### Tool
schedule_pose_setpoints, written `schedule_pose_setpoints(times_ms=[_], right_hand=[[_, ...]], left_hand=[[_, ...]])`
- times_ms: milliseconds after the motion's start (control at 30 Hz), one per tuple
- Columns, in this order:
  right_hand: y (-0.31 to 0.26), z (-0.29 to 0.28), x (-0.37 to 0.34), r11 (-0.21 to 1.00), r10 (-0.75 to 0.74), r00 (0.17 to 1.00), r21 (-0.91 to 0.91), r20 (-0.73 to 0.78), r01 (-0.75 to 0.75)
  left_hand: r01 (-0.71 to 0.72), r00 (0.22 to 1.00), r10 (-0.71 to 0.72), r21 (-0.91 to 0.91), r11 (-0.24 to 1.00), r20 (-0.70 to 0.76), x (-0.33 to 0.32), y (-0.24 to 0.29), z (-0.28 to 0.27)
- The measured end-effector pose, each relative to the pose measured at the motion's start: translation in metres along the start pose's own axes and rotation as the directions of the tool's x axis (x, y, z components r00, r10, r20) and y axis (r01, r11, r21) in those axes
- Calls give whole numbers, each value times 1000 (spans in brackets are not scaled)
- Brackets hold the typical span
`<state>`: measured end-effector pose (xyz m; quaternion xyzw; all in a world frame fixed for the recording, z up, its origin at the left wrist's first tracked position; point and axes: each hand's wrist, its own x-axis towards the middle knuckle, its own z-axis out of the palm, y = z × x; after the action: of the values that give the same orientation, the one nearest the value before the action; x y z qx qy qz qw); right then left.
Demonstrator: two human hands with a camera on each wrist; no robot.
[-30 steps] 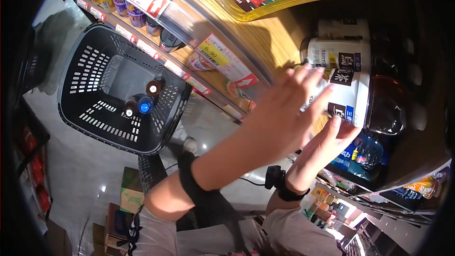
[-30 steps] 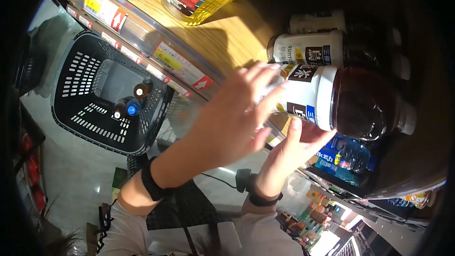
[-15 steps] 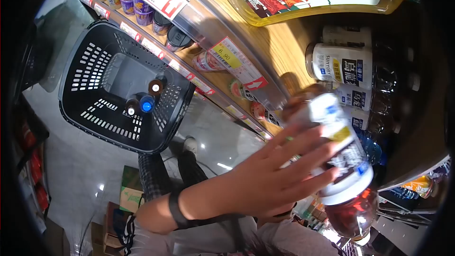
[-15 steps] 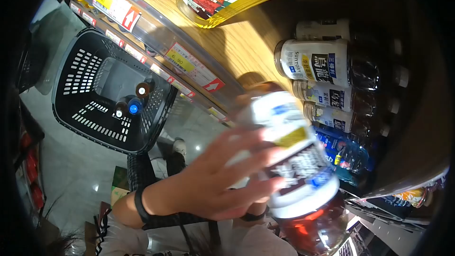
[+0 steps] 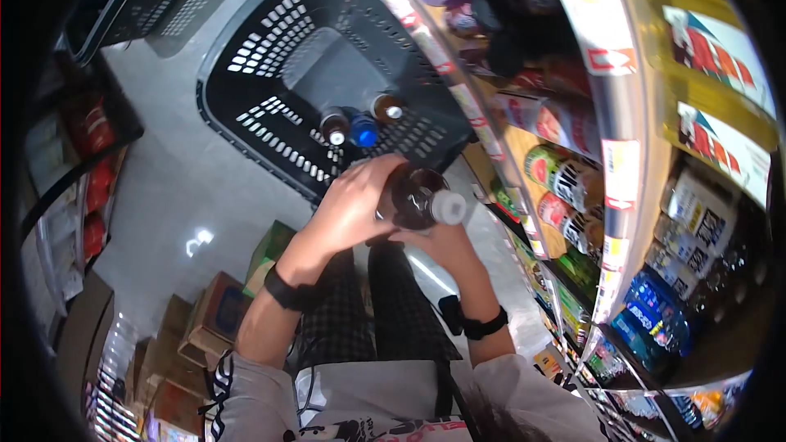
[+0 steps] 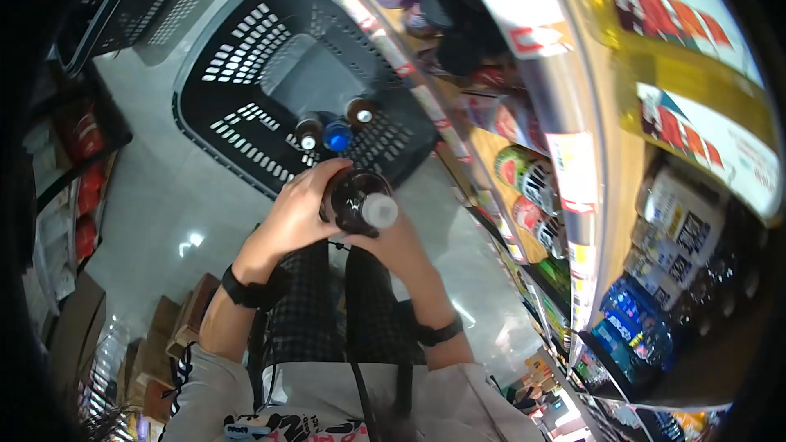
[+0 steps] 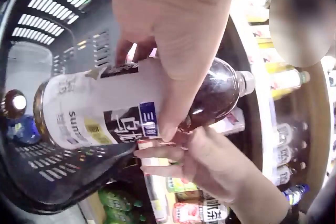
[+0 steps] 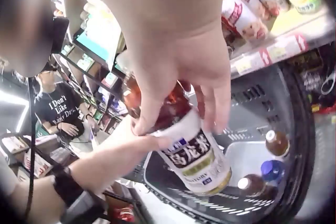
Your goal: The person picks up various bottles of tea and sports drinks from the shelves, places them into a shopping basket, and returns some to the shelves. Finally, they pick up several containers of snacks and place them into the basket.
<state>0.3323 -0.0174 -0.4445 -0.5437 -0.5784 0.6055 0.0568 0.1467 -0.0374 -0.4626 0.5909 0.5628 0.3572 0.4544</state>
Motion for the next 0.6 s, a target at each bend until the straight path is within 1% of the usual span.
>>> schedule_pose_setpoints(times_ms=[67, 100, 133, 167, 200, 233, 300, 367, 400, 433, 500, 533, 567, 600], right_hand=[[-7, 6, 17, 987, 30, 999, 156, 43, -37], [-10, 8, 27, 998, 35, 999, 49, 39, -37], [-8, 13, 40, 999, 48, 999, 9, -2, -48], [-2, 19, 52, 998, 60, 997, -31, -45, -62], [-4, 25, 65, 995, 68, 994, -72, -89, -75], [-12, 31, 75, 982, 33, 991, -180, -132, -57], [-16, 38, 95, 965, -30, 985, -263, -171, -16], [-26, 41, 113, 929, -113, 976, -368, -188, 37], [-23, 43, 122, 936, -117, 979, -349, -170, 51], [-18, 44, 130, 942, -120, 981, -330, -152, 64], [-23, 46, 141, 951, -130, 987, -295, -98, 96], [-19, 53, 148, 925, -189, 975, -353, -115, 138], [-9, 62, 155, 895, -247, 960, -410, -131, 175], [1, 72, 162, 860, -306, 941, -466, -144, 208]], left_hand=[[65, 997, -63, 54, 996, -38, -7, -30, -4], [102, 995, -100, 92, 990, -26, -8, -42, -8], [136, 991, -136, 130, 982, -15, -9, -54, -12], [182, 983, -183, 99, 978, -1, -8, -62, -15], [185, 983, -181, 118, 976, -37, -6, -73, -15], [188, 981, -179, 137, 973, -72, -4, -83, -13], [223, 970, -204, 150, 963, -131, 1, -101, -9], [192, 971, -160, 182, 964, -176, 7, -116, -11], [175, 971, -136, 197, 965, -199, 11, -122, -12], [205, 970, -166, 227, 952, -179, 13, -126, -12], [272, 952, -197, 350, 897, -234, 17, -128, -10], [305, 942, -208, 409, 860, -264, 19, -129, -9], [378, 913, -293, 317, 870, -284, 16, -138, -3], [413, 904, -328, 355, 839, -275, 15, -139, -5]])
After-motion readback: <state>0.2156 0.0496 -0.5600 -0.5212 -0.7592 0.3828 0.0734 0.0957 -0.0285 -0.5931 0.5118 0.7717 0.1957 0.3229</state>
